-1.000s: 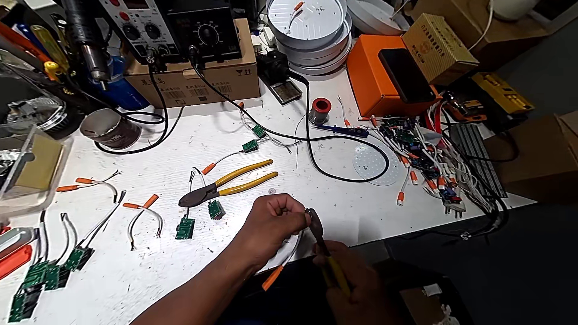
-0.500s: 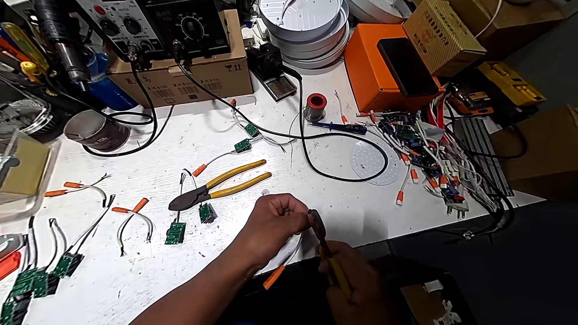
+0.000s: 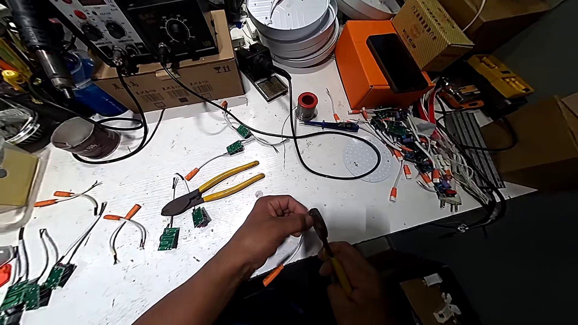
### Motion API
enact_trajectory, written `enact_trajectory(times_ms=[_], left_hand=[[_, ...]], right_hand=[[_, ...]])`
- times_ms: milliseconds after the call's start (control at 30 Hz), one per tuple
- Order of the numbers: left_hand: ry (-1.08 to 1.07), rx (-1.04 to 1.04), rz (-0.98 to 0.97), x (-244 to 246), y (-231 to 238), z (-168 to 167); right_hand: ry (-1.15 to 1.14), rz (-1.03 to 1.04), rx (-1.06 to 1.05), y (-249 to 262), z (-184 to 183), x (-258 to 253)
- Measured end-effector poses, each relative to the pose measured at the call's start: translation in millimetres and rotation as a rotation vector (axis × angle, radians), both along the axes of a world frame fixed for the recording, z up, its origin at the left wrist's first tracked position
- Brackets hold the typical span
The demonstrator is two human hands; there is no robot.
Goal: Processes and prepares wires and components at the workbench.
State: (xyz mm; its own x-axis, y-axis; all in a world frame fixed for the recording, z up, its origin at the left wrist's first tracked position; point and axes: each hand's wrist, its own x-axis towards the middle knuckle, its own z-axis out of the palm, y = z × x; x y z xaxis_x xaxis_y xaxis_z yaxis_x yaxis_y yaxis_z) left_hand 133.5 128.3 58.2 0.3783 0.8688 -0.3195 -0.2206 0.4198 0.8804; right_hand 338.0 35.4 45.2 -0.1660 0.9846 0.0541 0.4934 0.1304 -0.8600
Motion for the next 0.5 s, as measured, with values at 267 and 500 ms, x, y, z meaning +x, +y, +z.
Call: enact_trajectory(times_ms=[267, 500], left_hand=[[-0.118, -0.013, -0.04, -14, -3, -2], [-0.141, 0.007, -0.016, -21, -7, 2]], right_hand=[[0.071, 0.058, -0.027, 7, -1, 9], [-0.01, 0.044, 0.038, 15, -2, 13]])
